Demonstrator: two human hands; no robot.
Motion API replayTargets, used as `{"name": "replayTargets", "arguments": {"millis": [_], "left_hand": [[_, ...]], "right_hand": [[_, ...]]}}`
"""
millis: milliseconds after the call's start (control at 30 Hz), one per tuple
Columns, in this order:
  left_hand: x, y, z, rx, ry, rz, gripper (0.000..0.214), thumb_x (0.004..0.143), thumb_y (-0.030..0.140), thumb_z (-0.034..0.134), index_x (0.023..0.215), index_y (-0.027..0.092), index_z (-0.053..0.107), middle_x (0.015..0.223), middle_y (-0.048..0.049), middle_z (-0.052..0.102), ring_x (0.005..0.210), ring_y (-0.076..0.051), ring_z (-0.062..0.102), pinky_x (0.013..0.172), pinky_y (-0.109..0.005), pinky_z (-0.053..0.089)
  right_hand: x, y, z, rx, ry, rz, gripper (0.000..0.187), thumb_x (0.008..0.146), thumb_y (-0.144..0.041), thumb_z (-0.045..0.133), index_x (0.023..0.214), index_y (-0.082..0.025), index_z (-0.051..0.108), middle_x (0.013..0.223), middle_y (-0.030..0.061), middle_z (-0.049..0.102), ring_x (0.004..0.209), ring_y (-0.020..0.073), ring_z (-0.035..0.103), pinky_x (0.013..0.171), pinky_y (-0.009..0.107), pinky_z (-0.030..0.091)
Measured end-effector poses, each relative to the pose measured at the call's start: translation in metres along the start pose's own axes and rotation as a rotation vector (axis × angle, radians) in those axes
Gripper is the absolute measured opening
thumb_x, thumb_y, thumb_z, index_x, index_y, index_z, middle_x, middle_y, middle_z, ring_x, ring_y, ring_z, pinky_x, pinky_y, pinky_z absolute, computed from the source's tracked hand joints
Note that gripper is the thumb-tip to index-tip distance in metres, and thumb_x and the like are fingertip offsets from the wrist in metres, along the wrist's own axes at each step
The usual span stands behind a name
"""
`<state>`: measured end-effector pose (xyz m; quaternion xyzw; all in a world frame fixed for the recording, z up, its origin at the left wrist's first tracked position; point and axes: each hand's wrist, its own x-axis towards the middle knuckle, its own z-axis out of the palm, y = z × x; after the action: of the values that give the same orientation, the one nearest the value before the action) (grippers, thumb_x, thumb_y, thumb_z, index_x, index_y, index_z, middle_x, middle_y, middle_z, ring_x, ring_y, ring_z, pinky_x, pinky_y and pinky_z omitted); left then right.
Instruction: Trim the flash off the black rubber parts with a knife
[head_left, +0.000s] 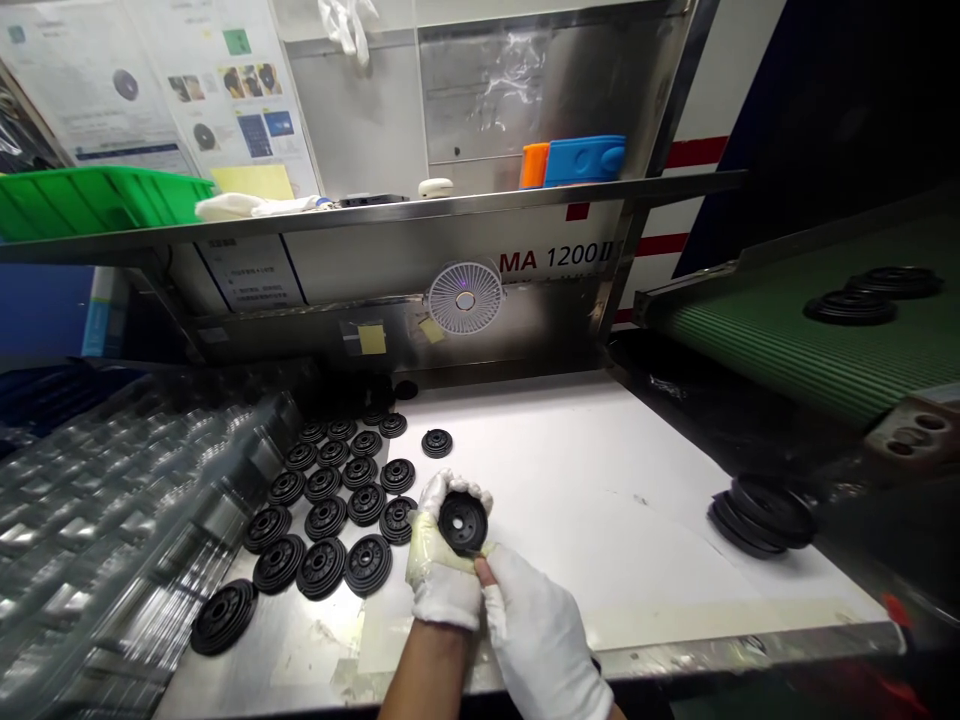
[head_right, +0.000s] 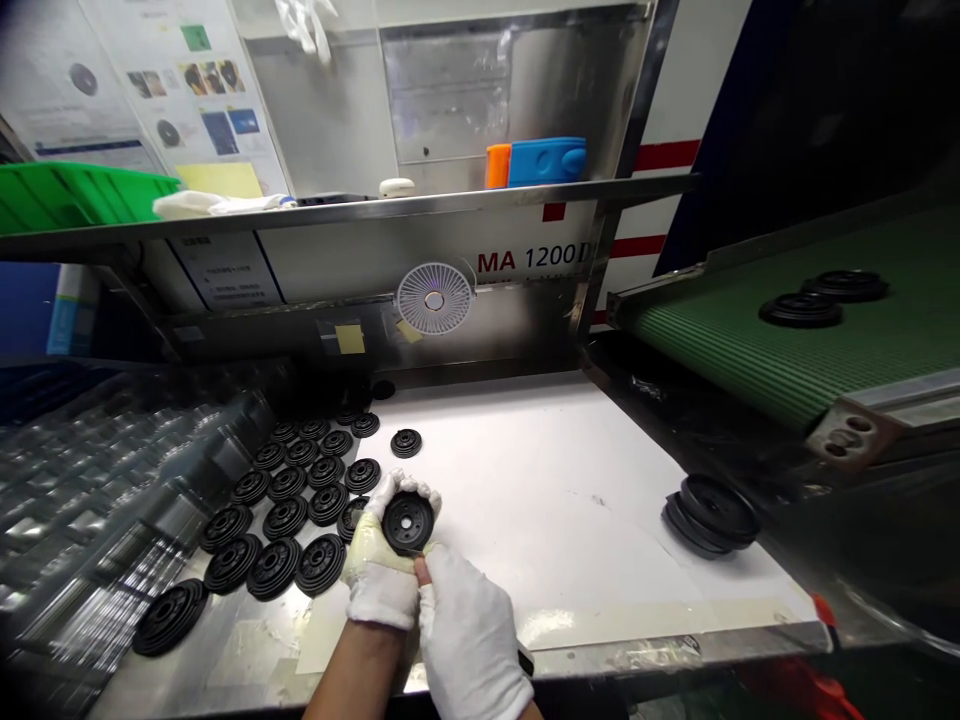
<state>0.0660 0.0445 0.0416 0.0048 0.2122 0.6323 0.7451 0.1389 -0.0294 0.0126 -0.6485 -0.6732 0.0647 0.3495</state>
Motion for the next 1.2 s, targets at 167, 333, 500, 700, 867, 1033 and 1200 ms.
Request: {"name": "replayTargets", "arguments": {"millis": [167, 333, 500, 700, 867, 1033, 1200], "left_hand": [[-0.008, 0.004, -0.003, 0.100, 0.012, -0.052, 0.017, 0.072, 0.016, 0.055, 0.088, 0.016, 0.058, 0.082, -0.0079, 0.062, 0.085, -0.026, 0.060, 0.072, -0.043, 0.050], [-0.012, 0.009, -0.002, 0.150, 0.028, -0.064, 0.016, 0.072, 0.019, 0.052, 0.087, 0.014, 0.058, 0.077, -0.0075, 0.061, 0.078, -0.025, 0.061, 0.070, -0.042, 0.050], [-0.012, 0.011, 0.002, 0.139, 0.023, -0.082, 0.014, 0.073, 0.017, 0.049, 0.083, 0.012, 0.058, 0.075, -0.0077, 0.059, 0.076, -0.023, 0.060, 0.070, -0.040, 0.049], [-0.014, 0.009, 0.007, 0.122, 0.029, -0.117, 0.012, 0.074, 0.015, 0.049, 0.079, 0.012, 0.059, 0.074, -0.0069, 0.058, 0.074, -0.022, 0.058, 0.069, -0.039, 0.048], [-0.013, 0.000, 0.010, 0.044, -0.028, -0.167, 0.007, 0.075, 0.016, 0.053, 0.072, 0.013, 0.058, 0.067, -0.0038, 0.056, 0.066, -0.017, 0.055, 0.063, -0.032, 0.047], [-0.009, -0.004, 0.006, -0.030, -0.055, -0.191, 0.004, 0.073, 0.014, 0.056, 0.071, 0.014, 0.059, 0.065, -0.0031, 0.055, 0.064, -0.015, 0.054, 0.064, -0.031, 0.047], [-0.009, -0.002, 0.006, -0.041, -0.017, -0.203, 0.007, 0.072, 0.010, 0.054, 0.067, 0.014, 0.058, 0.063, -0.0026, 0.055, 0.062, -0.014, 0.054, 0.064, -0.031, 0.048]], "right_hand": [[0.000, -0.001, -0.002, 0.047, -0.012, 0.005, 0.027, 0.090, -0.030, 0.029, 0.073, -0.023, 0.050, 0.063, -0.0007, 0.057, 0.053, 0.0161, 0.051, 0.050, 0.027, 0.031], [0.001, 0.008, -0.015, 0.316, -0.072, 0.094, 0.028, 0.091, -0.036, 0.029, 0.081, -0.024, 0.052, 0.070, -0.0001, 0.059, 0.062, 0.0163, 0.055, 0.056, 0.026, 0.039], [0.008, 0.028, -0.044, 0.190, -0.118, 0.218, 0.024, 0.084, -0.045, 0.042, 0.075, -0.025, 0.051, 0.063, -0.0034, 0.056, 0.057, 0.0155, 0.055, 0.055, 0.026, 0.041], [0.006, 0.050, -0.065, -0.058, -0.156, 0.152, 0.028, 0.079, -0.043, 0.051, 0.100, -0.025, 0.047, 0.075, -0.0010, 0.058, 0.067, 0.0197, 0.059, 0.061, 0.031, 0.044], [0.003, 0.034, -0.048, -0.034, -0.027, -0.025, 0.022, 0.092, -0.035, 0.029, 0.086, -0.024, 0.046, 0.070, 0.0002, 0.057, 0.060, 0.0185, 0.056, 0.055, 0.029, 0.037], [0.005, 0.019, -0.030, -0.080, 0.035, -0.103, 0.023, 0.090, -0.031, 0.032, 0.073, -0.024, 0.045, 0.061, -0.0018, 0.055, 0.052, 0.0164, 0.053, 0.049, 0.028, 0.030], [-0.001, 0.022, -0.030, -0.042, 0.006, -0.113, 0.026, 0.090, -0.035, 0.033, 0.071, -0.024, 0.047, 0.060, -0.0016, 0.056, 0.052, 0.0161, 0.054, 0.048, 0.026, 0.032]]}}
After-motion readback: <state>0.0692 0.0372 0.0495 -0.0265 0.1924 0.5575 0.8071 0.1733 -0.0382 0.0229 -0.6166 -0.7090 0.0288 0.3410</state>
